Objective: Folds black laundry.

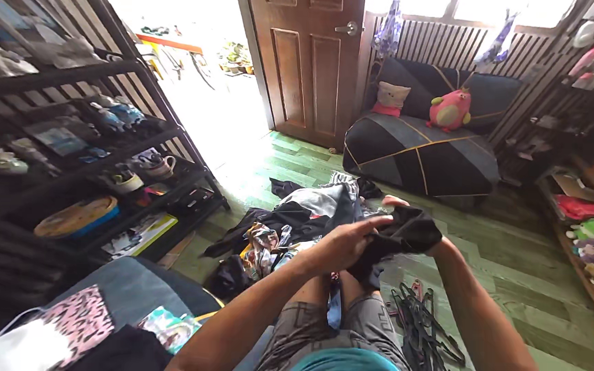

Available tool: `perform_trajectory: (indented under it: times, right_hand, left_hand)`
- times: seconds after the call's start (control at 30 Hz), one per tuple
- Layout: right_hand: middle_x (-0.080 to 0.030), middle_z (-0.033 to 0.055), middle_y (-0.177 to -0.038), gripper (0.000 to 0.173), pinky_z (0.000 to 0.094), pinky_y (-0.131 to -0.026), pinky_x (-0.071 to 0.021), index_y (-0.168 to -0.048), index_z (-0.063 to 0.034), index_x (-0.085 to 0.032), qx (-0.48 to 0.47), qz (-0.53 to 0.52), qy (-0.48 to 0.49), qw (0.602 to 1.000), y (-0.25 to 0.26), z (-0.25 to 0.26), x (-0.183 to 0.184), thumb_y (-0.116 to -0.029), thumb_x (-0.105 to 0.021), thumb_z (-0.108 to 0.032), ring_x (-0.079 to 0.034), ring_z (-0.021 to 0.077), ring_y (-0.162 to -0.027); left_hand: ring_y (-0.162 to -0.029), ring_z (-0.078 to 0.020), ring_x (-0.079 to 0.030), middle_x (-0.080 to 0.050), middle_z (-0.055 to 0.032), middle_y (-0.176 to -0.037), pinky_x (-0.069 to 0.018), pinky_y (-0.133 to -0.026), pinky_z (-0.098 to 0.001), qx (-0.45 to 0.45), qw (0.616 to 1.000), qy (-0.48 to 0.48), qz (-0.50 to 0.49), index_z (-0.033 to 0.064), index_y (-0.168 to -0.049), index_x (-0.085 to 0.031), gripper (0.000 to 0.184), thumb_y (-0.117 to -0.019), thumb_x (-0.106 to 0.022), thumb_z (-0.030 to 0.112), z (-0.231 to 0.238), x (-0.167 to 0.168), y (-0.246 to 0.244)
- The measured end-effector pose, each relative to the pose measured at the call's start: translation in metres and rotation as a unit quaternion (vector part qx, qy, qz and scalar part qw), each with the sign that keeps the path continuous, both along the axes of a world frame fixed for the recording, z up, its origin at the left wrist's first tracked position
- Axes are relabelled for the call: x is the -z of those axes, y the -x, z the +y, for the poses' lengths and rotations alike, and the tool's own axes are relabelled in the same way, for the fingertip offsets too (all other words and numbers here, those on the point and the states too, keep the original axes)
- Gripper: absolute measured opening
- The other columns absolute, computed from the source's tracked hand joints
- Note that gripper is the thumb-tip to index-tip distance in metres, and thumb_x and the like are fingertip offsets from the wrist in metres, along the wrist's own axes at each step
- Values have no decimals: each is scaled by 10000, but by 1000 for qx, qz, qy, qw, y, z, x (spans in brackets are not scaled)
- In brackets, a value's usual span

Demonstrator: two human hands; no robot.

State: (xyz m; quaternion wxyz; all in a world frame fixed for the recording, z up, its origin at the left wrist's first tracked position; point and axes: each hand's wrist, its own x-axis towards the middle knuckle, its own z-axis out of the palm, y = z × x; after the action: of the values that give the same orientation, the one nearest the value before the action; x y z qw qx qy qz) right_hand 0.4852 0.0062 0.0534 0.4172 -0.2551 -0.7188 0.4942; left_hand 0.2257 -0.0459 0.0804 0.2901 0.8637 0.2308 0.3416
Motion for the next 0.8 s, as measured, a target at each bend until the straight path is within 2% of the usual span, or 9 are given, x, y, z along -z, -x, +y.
perform_trajectory:
  times: [0.07, 0.13, 0.23, 0.37, 0.43, 0.57, 0.67, 0.73, 0.8]
  right_hand:
    - [-714, 46, -1206, 360, 347, -1035, -513, -1098, -43, -680, -46, -15, -40, 998, -8, 20, -10, -1015, -543, -365, -641, 127, -1170]
    - [-711, -42, -948, 193, 274, -831, -569, -1022, -108, -683, 96, 0, 8, 995, -13, 17, -31, -967, -544, -231, -658, 41, -895]
    - [-677, -17, -861, 191, 305, -702, -562, -1070, -104, -655, 285, 36, 46, 957, -20, 31, -45, -997, -493, -36, -635, 73, -767]
    - [-684, 16, -883, 216, 309, -696, -562, -1080, -70, -660, 346, 39, 64, 935, -38, 49, -39, -1023, -461, -10, -640, 88, -769]
    - [-699, 20, -923, 258, 304, -718, -569, -1116, -56, -663, 339, 48, 74, 937, -49, 45, -38, -1033, -426, 2, -653, 88, -795]
    - [-712, 15, -977, 278, 293, -794, -581, -1072, -72, -666, 246, 50, 66, 966, -76, 21, -30, -991, -413, 11, -669, 85, -859]
    - [-724, -40, -947, 84, 255, -800, -568, -958, -176, -712, 132, 30, 60, 989, -96, -21, -6, -905, -661, -216, -665, 50, -869]
    - [-728, -71, -936, 217, 267, -807, -572, -952, -236, -750, 63, 7, 79, 995, -102, -61, 11, -835, -791, -413, -672, 50, -876]
    - [-733, -81, -961, 258, 303, -870, -570, -977, -251, -759, -7, -43, 119, 992, -105, -104, 29, -823, -792, -455, -678, 64, -931]
  left_hand:
    - [-1002, -148, -705, -724, -103, -1119, -583, -931, -372, -44, 999, 16, -23, 53, -1466, -508, 497, -1000, -640, 162, 15, 10, 7]
    - [-1049, -159, -707, -735, -96, -1142, -572, -976, -413, -76, 997, 25, 6, 41, -1345, -619, 497, -916, -765, 246, 37, 30, 21]
    - [-1110, -321, -689, -725, -163, -1156, -517, -990, -574, -210, 966, 26, 148, 35, -1184, -710, 301, -955, -661, 223, 64, 72, 50]
    - [-1210, -415, -631, -672, -214, -1279, -487, -1003, -633, -402, 887, 32, 225, 60, -1257, -699, 304, -991, -557, 105, 82, 76, 99]
    - [-1218, -409, -628, -668, -213, -1290, -482, -1016, -622, -433, 881, 19, 189, 76, -1280, -701, 330, -986, -550, 61, 82, 59, 129]
    - [-1150, -334, -666, -723, -159, -1181, -487, -1023, -567, -382, 919, -51, 87, 57, -1111, -770, 248, -983, -557, 55, 47, 32, 180]
    - [-1223, -295, -600, -727, -103, -1177, -413, -1101, -516, -295, 953, -48, 56, 47, -981, -782, 240, -926, -553, 94, -9, 29, 215]
    - [-1270, -237, -600, -743, -45, -1129, -437, -1134, -449, -254, 966, 2, 37, 78, -894, -750, 175, -885, -612, 185, -58, 41, 235]
    - [-1215, -186, -644, -746, -27, -1076, -499, -1091, -406, -227, 967, 114, 21, 86, -856, -723, 104, -831, -676, 176, -110, 54, 251]
